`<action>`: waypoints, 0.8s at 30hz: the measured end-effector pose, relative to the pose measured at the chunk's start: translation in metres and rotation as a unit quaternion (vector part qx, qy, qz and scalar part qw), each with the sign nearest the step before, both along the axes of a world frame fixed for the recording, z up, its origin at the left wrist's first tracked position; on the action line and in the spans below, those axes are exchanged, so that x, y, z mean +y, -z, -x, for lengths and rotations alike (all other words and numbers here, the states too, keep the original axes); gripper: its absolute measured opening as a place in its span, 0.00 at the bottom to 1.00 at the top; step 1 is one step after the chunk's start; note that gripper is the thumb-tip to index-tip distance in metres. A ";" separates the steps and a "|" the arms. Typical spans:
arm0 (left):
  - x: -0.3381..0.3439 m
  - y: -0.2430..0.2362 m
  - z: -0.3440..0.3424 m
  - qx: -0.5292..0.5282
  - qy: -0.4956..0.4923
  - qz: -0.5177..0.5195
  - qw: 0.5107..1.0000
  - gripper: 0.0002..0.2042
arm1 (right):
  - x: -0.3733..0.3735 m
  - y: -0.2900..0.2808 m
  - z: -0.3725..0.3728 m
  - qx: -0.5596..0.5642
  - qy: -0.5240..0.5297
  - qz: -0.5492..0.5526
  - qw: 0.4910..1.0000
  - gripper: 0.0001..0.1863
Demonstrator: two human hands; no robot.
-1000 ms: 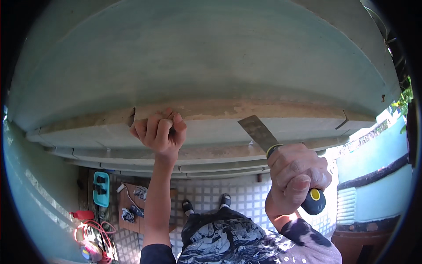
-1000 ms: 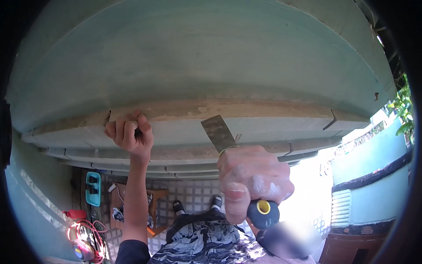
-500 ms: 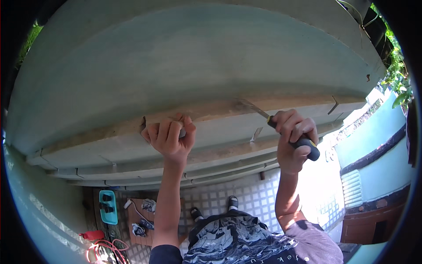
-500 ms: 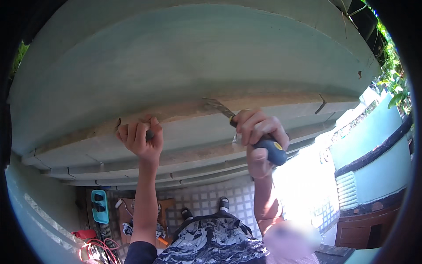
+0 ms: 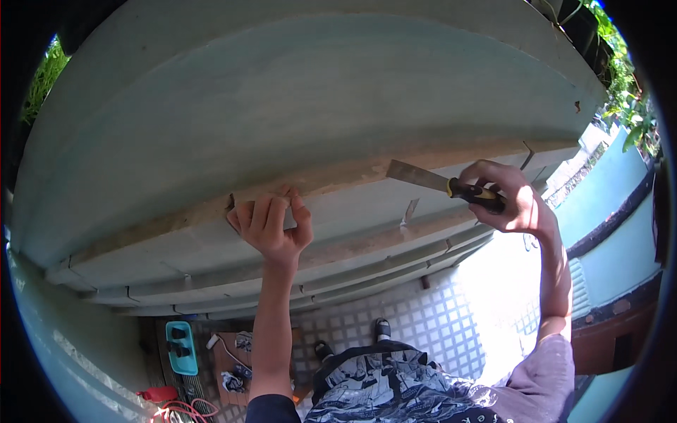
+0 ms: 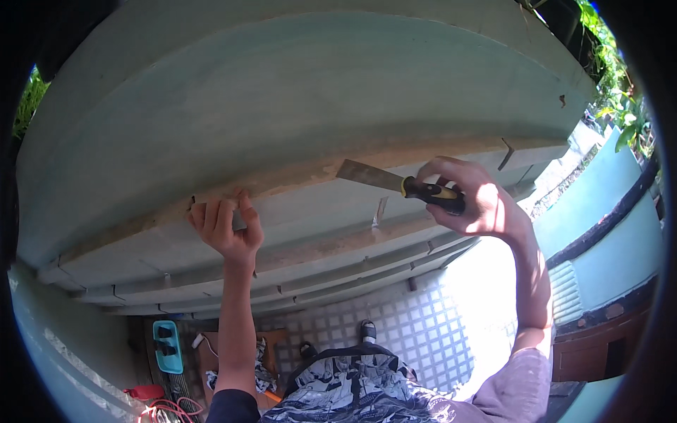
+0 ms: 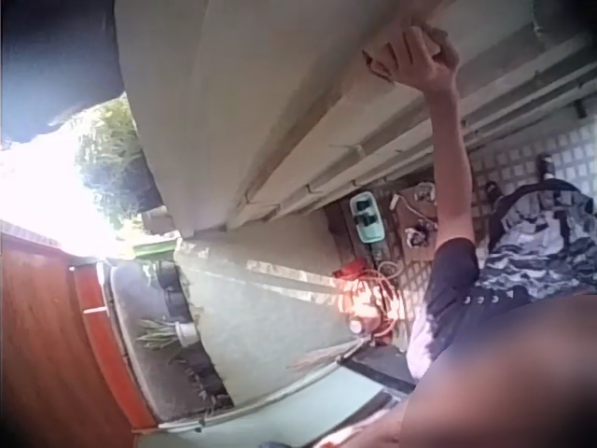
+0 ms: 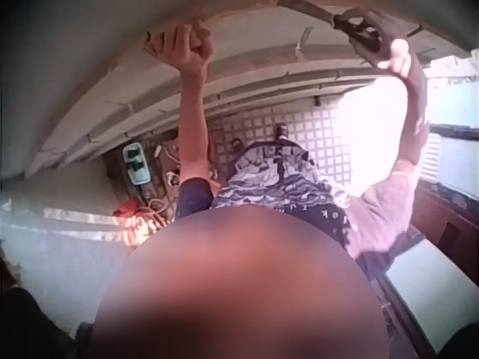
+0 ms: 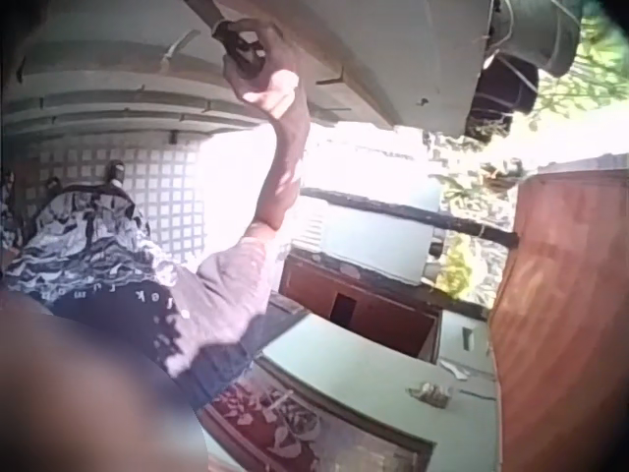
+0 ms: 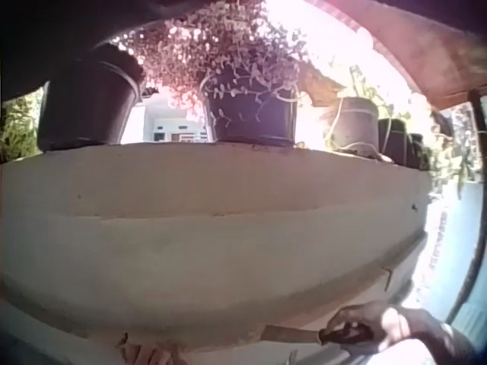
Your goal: Scraping and smoothing a wooden beam or structure with a putty knife.
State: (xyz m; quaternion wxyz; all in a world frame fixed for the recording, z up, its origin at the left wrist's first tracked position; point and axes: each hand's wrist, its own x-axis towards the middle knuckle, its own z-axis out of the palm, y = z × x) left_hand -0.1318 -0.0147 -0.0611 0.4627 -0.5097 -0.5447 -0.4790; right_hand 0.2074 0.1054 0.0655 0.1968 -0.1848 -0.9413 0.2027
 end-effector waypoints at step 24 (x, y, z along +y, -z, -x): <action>0.009 0.002 -0.002 -0.010 -0.031 -0.037 0.999 0.07 | 0.016 -0.054 0.070 -0.320 -0.081 -0.377 0.865 0.40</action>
